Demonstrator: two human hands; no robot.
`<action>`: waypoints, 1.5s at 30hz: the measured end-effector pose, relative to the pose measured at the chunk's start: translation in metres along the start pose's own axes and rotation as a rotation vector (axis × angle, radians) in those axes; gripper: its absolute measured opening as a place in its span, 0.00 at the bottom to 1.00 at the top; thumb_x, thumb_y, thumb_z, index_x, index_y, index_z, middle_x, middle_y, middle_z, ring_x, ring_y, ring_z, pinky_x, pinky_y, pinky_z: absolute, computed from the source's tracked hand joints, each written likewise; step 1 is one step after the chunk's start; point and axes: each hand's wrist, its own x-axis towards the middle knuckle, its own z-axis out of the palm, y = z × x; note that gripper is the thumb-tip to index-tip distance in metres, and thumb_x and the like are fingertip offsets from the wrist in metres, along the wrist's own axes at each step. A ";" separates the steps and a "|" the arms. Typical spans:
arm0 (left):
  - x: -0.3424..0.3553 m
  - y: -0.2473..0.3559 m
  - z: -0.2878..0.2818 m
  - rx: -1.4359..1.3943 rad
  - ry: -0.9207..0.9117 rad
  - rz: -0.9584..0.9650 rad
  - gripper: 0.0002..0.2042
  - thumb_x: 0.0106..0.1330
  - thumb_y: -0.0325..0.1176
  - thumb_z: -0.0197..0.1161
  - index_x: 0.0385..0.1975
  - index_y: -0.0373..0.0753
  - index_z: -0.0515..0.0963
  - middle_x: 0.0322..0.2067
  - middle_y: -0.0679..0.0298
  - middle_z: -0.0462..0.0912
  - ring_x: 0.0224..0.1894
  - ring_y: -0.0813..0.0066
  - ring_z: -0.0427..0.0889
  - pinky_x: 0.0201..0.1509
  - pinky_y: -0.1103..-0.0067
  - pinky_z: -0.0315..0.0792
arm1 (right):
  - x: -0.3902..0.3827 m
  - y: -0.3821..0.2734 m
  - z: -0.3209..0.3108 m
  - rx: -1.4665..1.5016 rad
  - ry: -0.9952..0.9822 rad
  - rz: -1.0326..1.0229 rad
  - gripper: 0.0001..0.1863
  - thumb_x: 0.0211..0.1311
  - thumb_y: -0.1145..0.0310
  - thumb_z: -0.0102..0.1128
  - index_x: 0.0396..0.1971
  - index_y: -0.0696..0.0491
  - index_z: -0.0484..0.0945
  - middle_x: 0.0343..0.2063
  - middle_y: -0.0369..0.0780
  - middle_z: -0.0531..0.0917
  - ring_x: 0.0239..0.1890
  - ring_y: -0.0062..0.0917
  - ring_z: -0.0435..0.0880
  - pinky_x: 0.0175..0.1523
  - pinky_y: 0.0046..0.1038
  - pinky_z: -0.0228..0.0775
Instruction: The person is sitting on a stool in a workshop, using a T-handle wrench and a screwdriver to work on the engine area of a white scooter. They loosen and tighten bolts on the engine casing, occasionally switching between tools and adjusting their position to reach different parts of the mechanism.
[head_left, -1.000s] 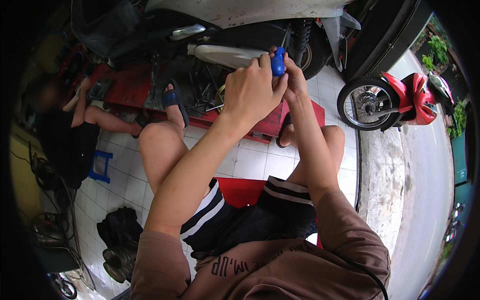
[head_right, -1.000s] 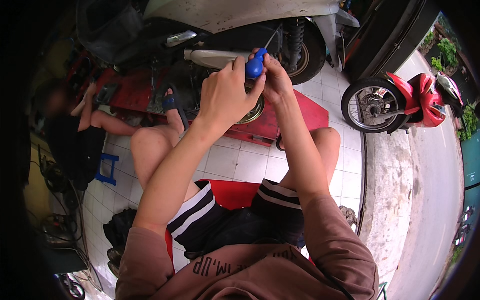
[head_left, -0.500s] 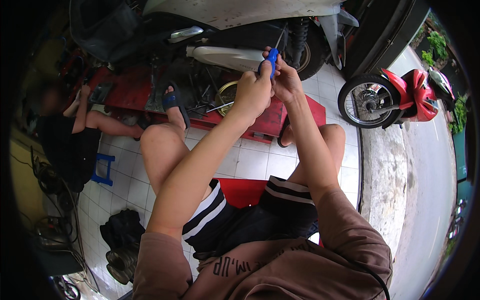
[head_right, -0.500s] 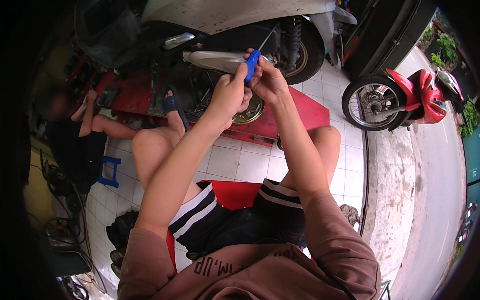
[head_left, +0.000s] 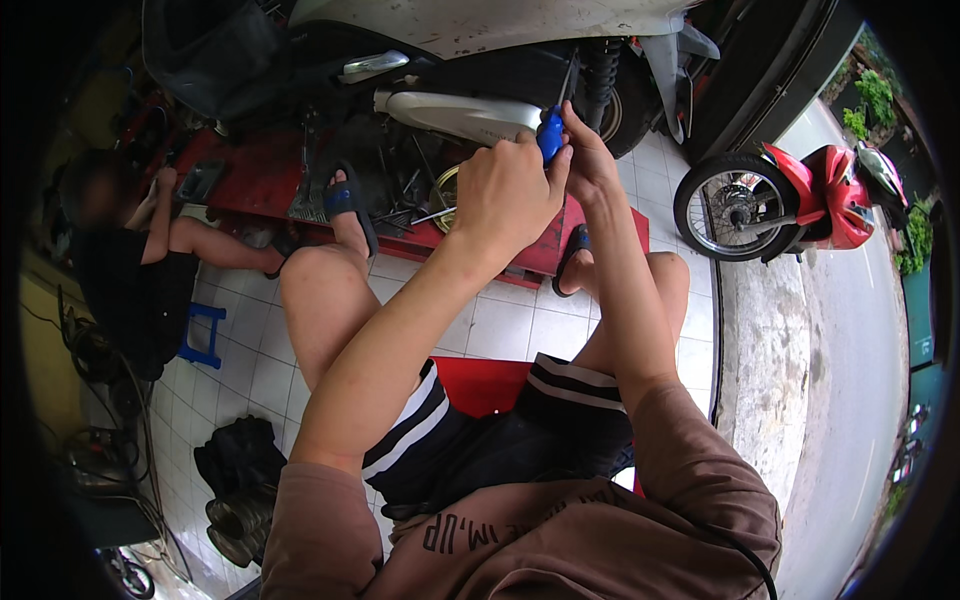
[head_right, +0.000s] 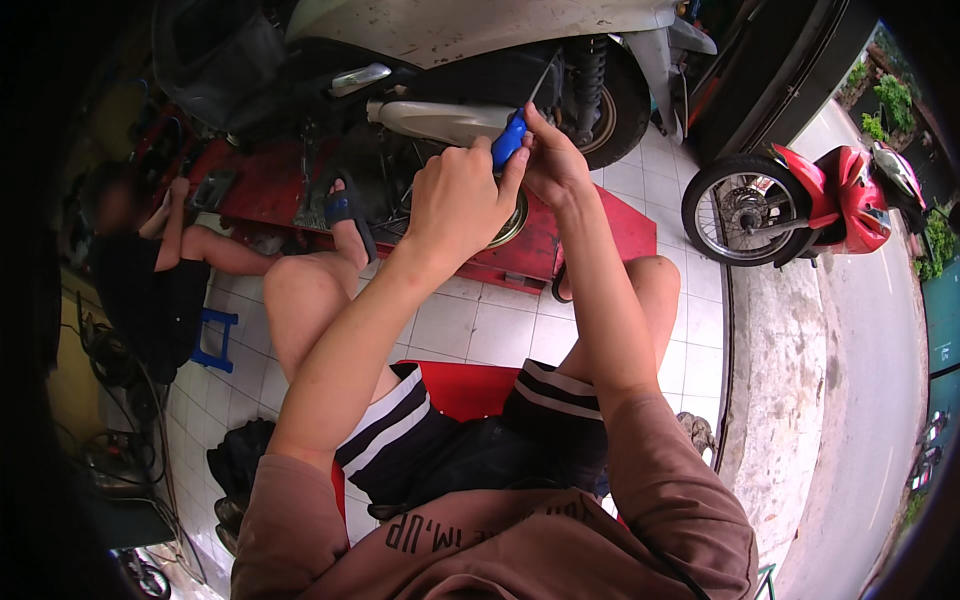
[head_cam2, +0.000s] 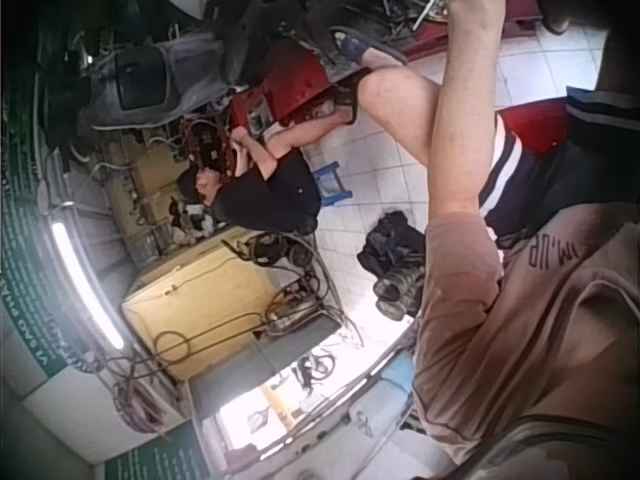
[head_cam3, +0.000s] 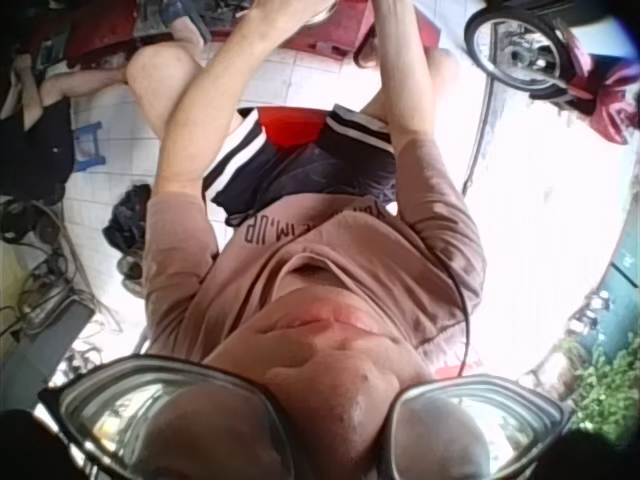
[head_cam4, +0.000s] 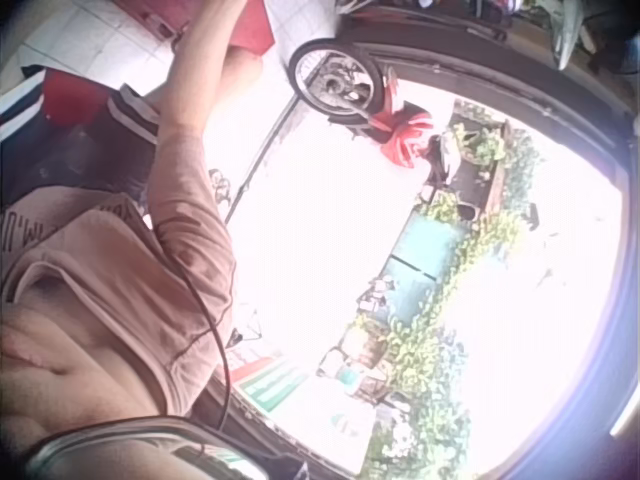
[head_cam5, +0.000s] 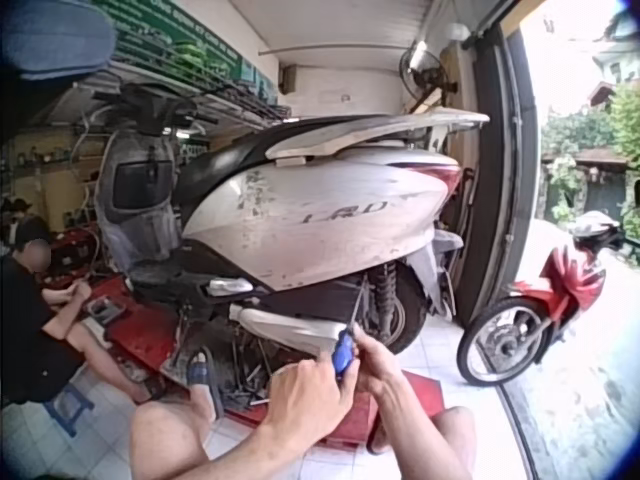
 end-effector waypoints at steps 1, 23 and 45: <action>0.000 -0.003 0.007 -0.067 0.003 -0.033 0.21 0.68 0.48 0.50 0.30 0.32 0.74 0.21 0.51 0.79 0.21 0.57 0.81 0.25 0.67 0.75 | -0.002 0.001 0.000 0.022 -0.006 0.011 0.11 0.61 0.64 0.63 0.34 0.56 0.76 0.23 0.32 0.77 0.19 0.13 0.70 0.29 0.18 0.70; -0.005 0.002 0.008 -0.093 0.049 -0.022 0.26 0.67 0.51 0.51 0.21 0.31 0.79 0.15 0.46 0.78 0.23 0.48 0.82 0.27 0.63 0.75 | -0.003 0.003 -0.011 0.071 -0.254 -0.009 0.17 0.62 0.62 0.60 0.44 0.59 0.75 0.33 0.39 0.80 0.31 0.17 0.78 0.39 0.21 0.73; -0.002 0.001 0.001 -0.104 0.148 0.124 0.22 0.63 0.48 0.57 0.21 0.31 0.74 0.19 0.47 0.79 0.23 0.47 0.80 0.29 0.63 0.74 | -0.006 0.000 -0.011 -0.030 -0.207 -0.003 0.11 0.63 0.57 0.58 0.32 0.49 0.77 0.26 0.33 0.81 0.29 0.20 0.79 0.36 0.27 0.73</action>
